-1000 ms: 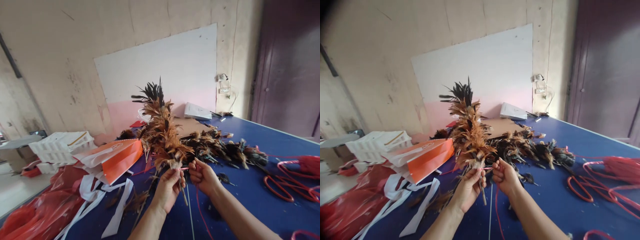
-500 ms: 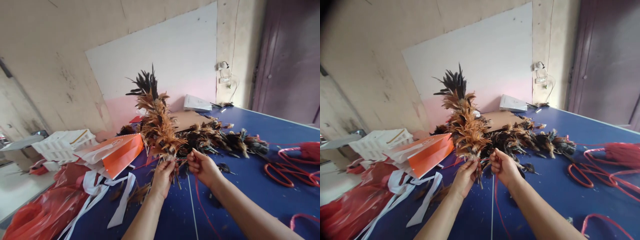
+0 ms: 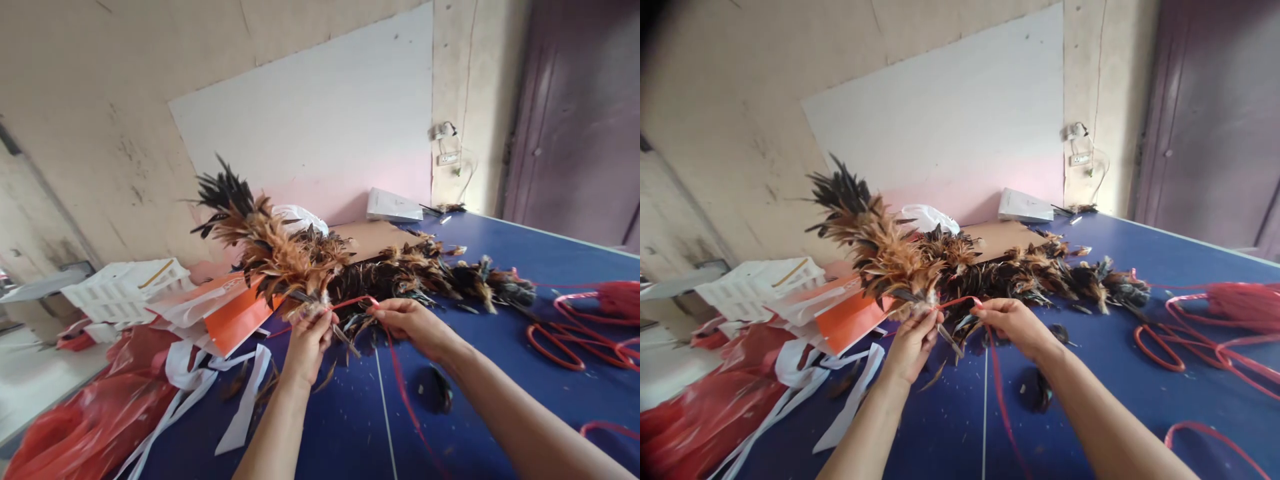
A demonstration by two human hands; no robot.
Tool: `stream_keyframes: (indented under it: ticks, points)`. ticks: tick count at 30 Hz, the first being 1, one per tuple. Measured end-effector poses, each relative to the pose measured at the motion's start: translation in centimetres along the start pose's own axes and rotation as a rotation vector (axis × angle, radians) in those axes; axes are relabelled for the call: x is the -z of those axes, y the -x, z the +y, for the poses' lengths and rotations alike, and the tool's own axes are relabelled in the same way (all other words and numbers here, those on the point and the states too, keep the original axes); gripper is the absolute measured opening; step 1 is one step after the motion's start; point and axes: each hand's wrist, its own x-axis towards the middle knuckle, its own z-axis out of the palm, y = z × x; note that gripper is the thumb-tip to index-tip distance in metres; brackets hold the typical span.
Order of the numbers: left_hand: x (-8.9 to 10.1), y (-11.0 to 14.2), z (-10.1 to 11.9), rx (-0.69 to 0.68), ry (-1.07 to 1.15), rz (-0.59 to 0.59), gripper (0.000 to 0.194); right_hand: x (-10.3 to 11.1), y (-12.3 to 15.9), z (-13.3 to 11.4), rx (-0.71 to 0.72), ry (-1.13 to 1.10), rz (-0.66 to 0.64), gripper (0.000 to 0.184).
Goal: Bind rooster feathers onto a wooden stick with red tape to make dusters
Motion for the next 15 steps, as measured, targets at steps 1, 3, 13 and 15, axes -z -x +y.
stream_keyframes:
  ticks: [1,3,13,15]
  points:
    - [0.0,0.0,0.1,0.007,0.023,0.003,0.021,0.1,-0.2,0.2,0.009,0.096,0.079,0.017]
    - [-0.3,0.2,0.1,0.023,0.056,-0.002,0.022,0.0,-0.7,0.7,0.015,0.153,0.209,0.012]
    - [-1.3,0.7,-0.7,0.042,-0.01,-0.042,0.025,-1.7,-0.3,1.1,-0.252,-0.412,0.113,0.022]
    - [-1.2,0.6,-0.8,0.085,0.033,-0.034,0.025,-1.8,-0.3,0.9,-0.233,-0.551,0.13,0.022]
